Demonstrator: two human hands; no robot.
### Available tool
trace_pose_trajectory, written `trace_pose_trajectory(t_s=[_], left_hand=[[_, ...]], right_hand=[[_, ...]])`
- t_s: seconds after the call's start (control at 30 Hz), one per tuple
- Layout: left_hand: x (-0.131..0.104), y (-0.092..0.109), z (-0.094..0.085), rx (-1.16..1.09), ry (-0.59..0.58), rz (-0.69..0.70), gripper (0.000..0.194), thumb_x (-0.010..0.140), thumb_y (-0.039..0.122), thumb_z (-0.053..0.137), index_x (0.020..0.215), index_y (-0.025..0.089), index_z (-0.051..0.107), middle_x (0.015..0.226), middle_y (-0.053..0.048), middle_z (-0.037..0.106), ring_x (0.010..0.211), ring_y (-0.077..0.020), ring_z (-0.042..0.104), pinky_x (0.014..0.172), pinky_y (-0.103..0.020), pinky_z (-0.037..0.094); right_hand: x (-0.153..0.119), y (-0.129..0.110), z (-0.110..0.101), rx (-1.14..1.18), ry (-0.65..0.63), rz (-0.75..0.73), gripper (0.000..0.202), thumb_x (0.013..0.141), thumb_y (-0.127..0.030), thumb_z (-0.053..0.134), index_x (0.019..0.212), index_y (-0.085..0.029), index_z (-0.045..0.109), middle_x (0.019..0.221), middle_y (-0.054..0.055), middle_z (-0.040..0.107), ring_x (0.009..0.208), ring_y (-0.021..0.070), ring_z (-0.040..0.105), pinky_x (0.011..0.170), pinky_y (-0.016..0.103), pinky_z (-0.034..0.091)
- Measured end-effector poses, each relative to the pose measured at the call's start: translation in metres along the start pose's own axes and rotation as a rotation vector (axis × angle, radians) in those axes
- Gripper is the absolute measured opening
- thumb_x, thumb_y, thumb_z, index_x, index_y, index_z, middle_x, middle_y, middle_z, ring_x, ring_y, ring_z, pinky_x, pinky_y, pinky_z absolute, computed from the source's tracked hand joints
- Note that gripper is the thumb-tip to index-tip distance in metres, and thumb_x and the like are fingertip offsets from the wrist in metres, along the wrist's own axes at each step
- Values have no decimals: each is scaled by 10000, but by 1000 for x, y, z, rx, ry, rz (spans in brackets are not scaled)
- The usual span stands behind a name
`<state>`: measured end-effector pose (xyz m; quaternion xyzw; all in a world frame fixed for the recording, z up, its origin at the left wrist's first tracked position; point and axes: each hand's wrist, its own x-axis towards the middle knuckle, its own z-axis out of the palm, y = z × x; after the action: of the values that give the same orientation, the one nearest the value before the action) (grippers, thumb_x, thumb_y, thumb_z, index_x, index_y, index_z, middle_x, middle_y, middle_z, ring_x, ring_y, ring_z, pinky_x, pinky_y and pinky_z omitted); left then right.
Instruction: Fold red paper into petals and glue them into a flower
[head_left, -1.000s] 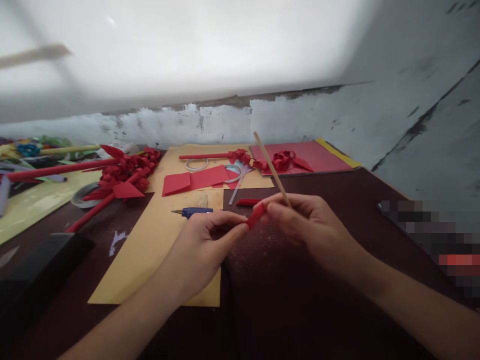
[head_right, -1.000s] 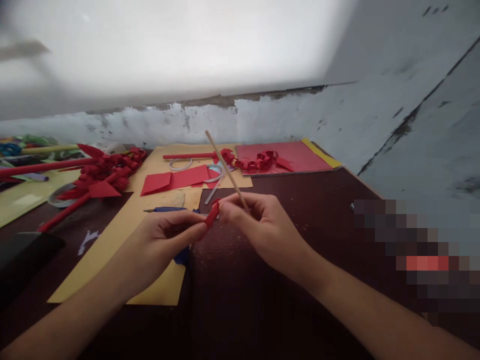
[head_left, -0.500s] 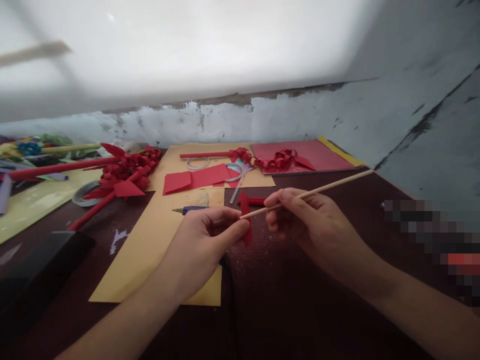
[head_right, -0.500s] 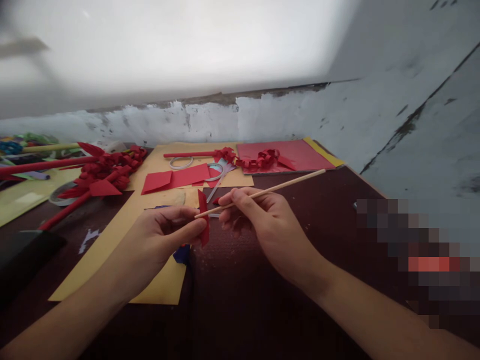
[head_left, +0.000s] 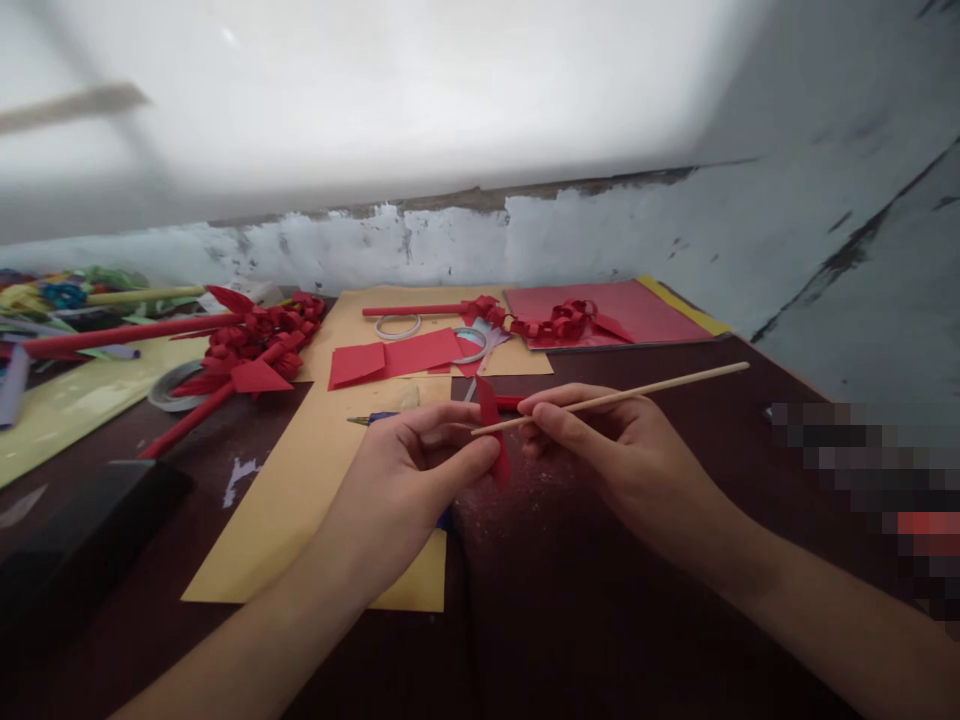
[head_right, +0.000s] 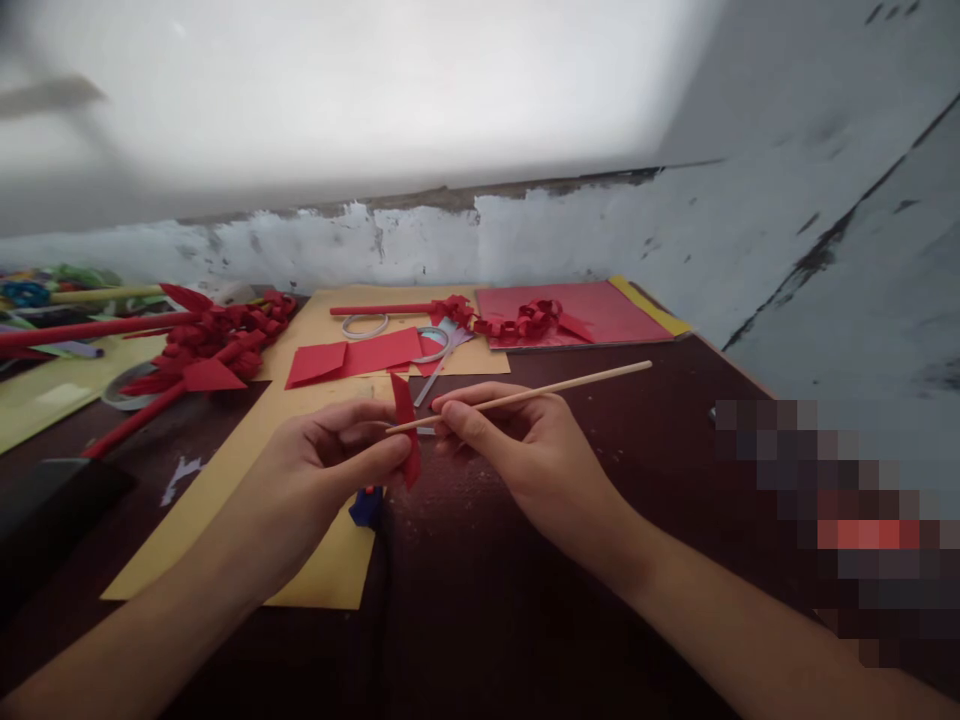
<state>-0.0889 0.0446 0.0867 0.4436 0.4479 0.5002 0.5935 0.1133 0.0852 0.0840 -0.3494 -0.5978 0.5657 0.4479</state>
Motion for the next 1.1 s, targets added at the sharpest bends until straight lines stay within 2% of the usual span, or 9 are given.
trace_pose_trajectory(t_s=[0.1, 0.27, 0.5, 0.73, 0.87, 1.0, 1.1], left_hand=[[0, 0, 0, -54, -24, 11, 213, 882, 242, 853, 1053, 167, 750, 788, 5, 776, 677, -80, 654, 636, -156, 473], [1, -1, 0, -80, -52, 32, 152, 899, 230, 838, 1005, 165, 750, 836, -7, 781, 721, -88, 670, 654, -155, 492], [-2, 2, 0, -97, -73, 58, 84, 931, 232, 807, 997, 203, 765, 875, -15, 795, 806, -125, 706, 766, -202, 541], [-3, 1, 0, -134, -69, 88, 93, 918, 188, 810, 997, 235, 795, 848, -6, 791, 760, -111, 694, 719, -178, 535], [-2, 4, -1, -176, -83, 71, 105, 936, 257, 784, 1031, 233, 822, 935, -29, 791, 821, -133, 705, 736, -190, 565], [0, 7, 2, -215, -43, 13, 235, 971, 383, 735, 940, 168, 824, 890, -59, 758, 789, -142, 698, 669, -186, 565], [0, 7, 2, -157, -10, 1, 238, 925, 407, 798, 904, 172, 816, 878, -42, 735, 791, -135, 681, 671, -181, 562]], right_hand=[[-1, 0, 0, 58, -10, 23, 106, 929, -385, 817, 970, -291, 841, 901, 0, 831, 845, 136, 738, 781, 213, 566], [-2, -2, 1, 96, -55, 5, 96, 943, -343, 807, 1022, -303, 846, 902, -5, 838, 866, 137, 782, 831, 212, 598], [-4, -10, 3, 64, -23, -42, 81, 911, -300, 841, 988, -278, 857, 910, 5, 824, 812, 124, 763, 773, 188, 598], [-3, -10, 3, 18, -3, -60, 89, 924, -315, 827, 1002, -284, 857, 838, -4, 799, 766, 123, 742, 730, 197, 588], [-2, -11, 4, -60, 23, -85, 108, 946, -352, 800, 991, -267, 850, 816, -6, 788, 762, 123, 736, 721, 199, 584], [-3, -14, 5, -137, 33, -121, 120, 944, -349, 797, 978, -245, 845, 812, 5, 791, 755, 136, 742, 710, 216, 598], [-5, -16, 6, -200, 38, -160, 95, 942, -312, 791, 975, -240, 844, 837, 16, 804, 736, 140, 749, 685, 223, 612]])
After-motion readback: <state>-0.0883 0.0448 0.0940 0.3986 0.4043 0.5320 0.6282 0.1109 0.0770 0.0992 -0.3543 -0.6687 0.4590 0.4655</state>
